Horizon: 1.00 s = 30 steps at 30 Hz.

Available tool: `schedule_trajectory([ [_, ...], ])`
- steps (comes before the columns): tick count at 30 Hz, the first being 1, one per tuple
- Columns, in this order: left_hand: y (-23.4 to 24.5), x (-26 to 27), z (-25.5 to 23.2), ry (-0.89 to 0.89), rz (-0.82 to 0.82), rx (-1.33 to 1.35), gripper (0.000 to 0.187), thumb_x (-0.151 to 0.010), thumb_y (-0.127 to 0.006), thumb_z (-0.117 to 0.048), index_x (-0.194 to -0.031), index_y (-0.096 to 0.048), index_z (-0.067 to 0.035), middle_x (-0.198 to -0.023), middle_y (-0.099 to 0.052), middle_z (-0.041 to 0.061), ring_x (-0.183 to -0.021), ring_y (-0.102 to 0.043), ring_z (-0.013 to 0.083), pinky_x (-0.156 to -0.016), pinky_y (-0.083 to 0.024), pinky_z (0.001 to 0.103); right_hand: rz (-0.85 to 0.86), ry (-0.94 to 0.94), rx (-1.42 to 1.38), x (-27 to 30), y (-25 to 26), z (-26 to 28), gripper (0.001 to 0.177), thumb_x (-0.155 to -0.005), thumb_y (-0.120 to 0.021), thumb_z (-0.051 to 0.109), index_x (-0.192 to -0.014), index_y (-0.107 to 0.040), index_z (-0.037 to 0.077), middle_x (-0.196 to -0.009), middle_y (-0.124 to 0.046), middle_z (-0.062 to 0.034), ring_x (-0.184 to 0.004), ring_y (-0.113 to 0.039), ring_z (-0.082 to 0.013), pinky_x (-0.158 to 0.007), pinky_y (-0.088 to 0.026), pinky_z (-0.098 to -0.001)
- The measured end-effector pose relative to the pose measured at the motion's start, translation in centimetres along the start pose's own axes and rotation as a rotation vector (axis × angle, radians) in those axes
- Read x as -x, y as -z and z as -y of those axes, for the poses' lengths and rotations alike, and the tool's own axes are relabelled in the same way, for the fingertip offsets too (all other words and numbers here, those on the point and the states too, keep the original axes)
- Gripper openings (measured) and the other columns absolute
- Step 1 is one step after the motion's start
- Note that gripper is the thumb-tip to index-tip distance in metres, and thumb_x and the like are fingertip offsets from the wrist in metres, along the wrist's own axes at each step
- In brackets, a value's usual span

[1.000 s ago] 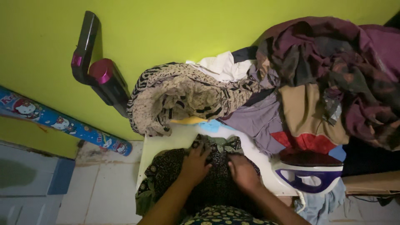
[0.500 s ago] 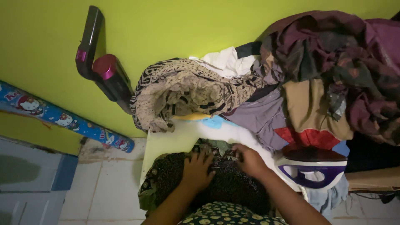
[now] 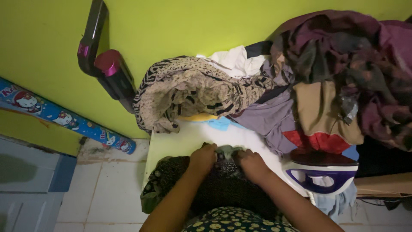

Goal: The person irons a patterned garment on a small white board using a purple and white electric iron. They repeatedly smooth the fabric, reposition the garment, and continue ironing different sections until the clip ends.

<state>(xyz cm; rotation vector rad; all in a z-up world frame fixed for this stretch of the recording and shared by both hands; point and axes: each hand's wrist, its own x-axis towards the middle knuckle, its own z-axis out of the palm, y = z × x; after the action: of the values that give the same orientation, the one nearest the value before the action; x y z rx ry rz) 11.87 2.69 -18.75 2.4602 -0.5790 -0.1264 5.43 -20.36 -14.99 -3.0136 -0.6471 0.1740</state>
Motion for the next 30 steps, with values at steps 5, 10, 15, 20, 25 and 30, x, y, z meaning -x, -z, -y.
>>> schedule_trajectory([
  [5,-1.2,-0.8,0.9,0.206,-0.225,0.443,0.032,-0.093,-0.063,-0.018,-0.123,-0.056,-0.011,-0.102,-0.073,0.02,-0.096,-0.071,0.0395,-0.083,-0.056,0.049,0.003,-0.007,-0.256,0.6,2.2,-0.8,0.025,-0.068,-0.07,-0.001,-0.09,-0.073,0.01,-0.101,-0.069,-0.0103,-0.098,-0.063,-0.0342,-0.084,-0.053,-0.0433],
  [10,-2.9,0.7,1.1,0.073,-0.313,0.574,0.033,-0.094,-0.064,-0.02,-0.12,-0.056,-0.003,-0.105,-0.074,0.019,-0.099,-0.074,0.0352,-0.086,-0.058,0.043,-0.359,-0.076,-0.363,-0.3,5.3,0.1,0.016,-0.073,-0.073,0.001,-0.087,-0.069,0.008,-0.089,-0.07,-0.0117,-0.09,-0.063,-0.0351,-0.08,-0.051,-0.0455],
  [15,-2.6,2.5,-0.3,-0.125,-0.081,0.261,0.047,-0.097,-0.075,-0.035,-0.134,-0.059,-0.012,-0.136,-0.066,0.021,-0.127,-0.059,0.0395,-0.105,-0.048,0.048,-0.255,-0.479,-0.678,-3.0,4.8,1.5,0.02,-0.09,-0.068,0.003,-0.11,-0.065,0.008,-0.09,-0.07,-0.0148,-0.085,-0.071,-0.0305,-0.08,-0.055,-0.0392],
  [20,0.1,2.8,-2.5,0.0,0.053,0.077,0.093,-0.077,-0.085,-0.035,-0.15,-0.041,0.001,-0.146,-0.049,0.026,-0.133,-0.042,0.0451,-0.104,-0.033,0.061,-0.256,-0.18,-0.936,-4.4,1.6,1.9,0.038,-0.085,-0.063,-0.006,-0.121,-0.055,0.003,-0.113,-0.068,-0.0184,-0.106,-0.066,-0.0267,-0.09,-0.052,-0.036],
  [25,-0.8,1.9,-1.4,0.027,-0.374,0.305,0.065,-0.08,-0.077,-0.023,-0.137,-0.057,0.0,-0.123,-0.064,0.023,-0.116,-0.06,0.0404,-0.102,-0.048,0.049,-0.456,-0.338,-0.776,-3.3,-2.1,0.5,0.02,-0.087,-0.064,0.0,-0.106,-0.065,0.004,-0.107,-0.074,-0.0194,-0.106,-0.072,-0.0308,-0.094,-0.055,-0.0391],
  [30,0.5,-2.8,2.8,0.462,-0.474,0.075,0.055,-0.087,-0.069,-0.04,-0.125,-0.065,-0.001,-0.12,-0.065,0.023,-0.112,-0.06,0.0438,-0.095,-0.048,0.053,-0.294,-0.828,-0.591,-3.8,-4.6,-6.6,0.047,-0.106,-0.053,0.045,-0.109,-0.072,0.001,-0.112,-0.071,-0.0302,-0.109,-0.067,-0.0466,-0.097,-0.05,-0.0502],
])
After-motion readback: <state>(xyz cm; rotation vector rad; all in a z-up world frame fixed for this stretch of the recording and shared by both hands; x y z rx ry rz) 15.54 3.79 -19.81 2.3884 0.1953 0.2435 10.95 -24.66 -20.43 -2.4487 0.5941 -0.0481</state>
